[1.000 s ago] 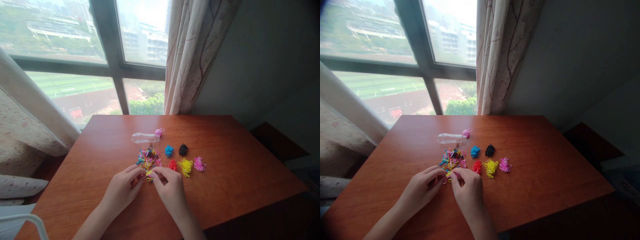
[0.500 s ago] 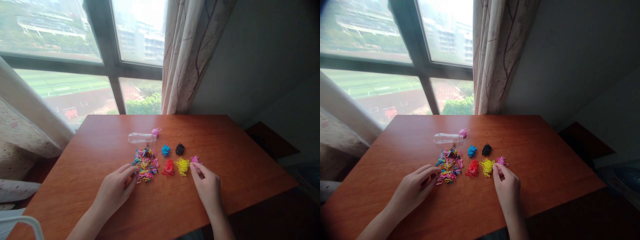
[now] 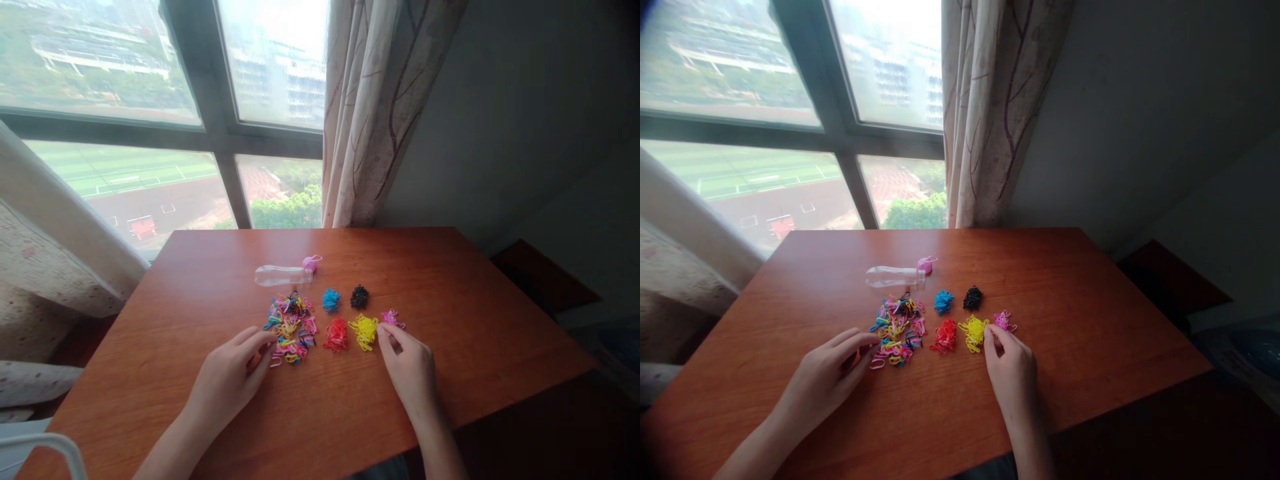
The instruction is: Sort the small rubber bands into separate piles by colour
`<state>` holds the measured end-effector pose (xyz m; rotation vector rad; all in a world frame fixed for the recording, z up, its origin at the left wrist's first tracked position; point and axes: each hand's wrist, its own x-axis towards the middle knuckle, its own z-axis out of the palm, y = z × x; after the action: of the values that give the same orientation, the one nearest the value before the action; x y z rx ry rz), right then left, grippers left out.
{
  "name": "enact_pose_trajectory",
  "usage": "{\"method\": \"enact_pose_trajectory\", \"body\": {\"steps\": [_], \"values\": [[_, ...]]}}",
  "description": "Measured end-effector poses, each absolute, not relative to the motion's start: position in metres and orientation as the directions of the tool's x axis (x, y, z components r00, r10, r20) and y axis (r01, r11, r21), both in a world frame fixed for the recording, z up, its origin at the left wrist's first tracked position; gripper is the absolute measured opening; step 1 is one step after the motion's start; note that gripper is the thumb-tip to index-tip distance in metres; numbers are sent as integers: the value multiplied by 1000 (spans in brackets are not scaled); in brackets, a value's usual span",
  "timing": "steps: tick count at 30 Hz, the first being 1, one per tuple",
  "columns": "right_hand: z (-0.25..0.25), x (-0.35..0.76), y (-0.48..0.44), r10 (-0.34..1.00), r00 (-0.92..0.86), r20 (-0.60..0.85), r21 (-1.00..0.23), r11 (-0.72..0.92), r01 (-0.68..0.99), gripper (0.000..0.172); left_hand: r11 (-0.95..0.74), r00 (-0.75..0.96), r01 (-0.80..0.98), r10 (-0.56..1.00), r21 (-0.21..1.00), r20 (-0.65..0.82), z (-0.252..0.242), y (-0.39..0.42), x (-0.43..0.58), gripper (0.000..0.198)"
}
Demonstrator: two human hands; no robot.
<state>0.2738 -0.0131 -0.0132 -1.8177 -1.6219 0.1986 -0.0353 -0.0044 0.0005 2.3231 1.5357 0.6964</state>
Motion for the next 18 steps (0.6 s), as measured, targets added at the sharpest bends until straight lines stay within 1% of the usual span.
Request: {"method": "enact_pose_trajectory", "body": {"steps": [6, 10, 13, 15, 18], "values": [[-8, 271, -16, 903, 219, 370, -544, 19, 839, 42, -403, 338, 777, 915, 484, 221, 3, -5, -33, 20], [-5, 262, -21, 871, 237, 429, -579, 64, 813, 37, -455, 398, 756, 890, 470, 222, 4, -8, -25, 21], [-4, 244, -26, 882, 187, 433, -636, 152, 757, 33, -505, 459, 762, 863, 406, 212, 3, -11, -13, 22], [-5, 229, -30, 906, 112, 409, -661, 209, 721, 33, -521, 484, 787, 854, 331, 194, 4, -13, -3, 20], [-11, 207, -37, 927, 14, 376, -661, 258, 705, 31, -505, 483, 837, 863, 211, 152, 5, -14, 9, 15]]}}
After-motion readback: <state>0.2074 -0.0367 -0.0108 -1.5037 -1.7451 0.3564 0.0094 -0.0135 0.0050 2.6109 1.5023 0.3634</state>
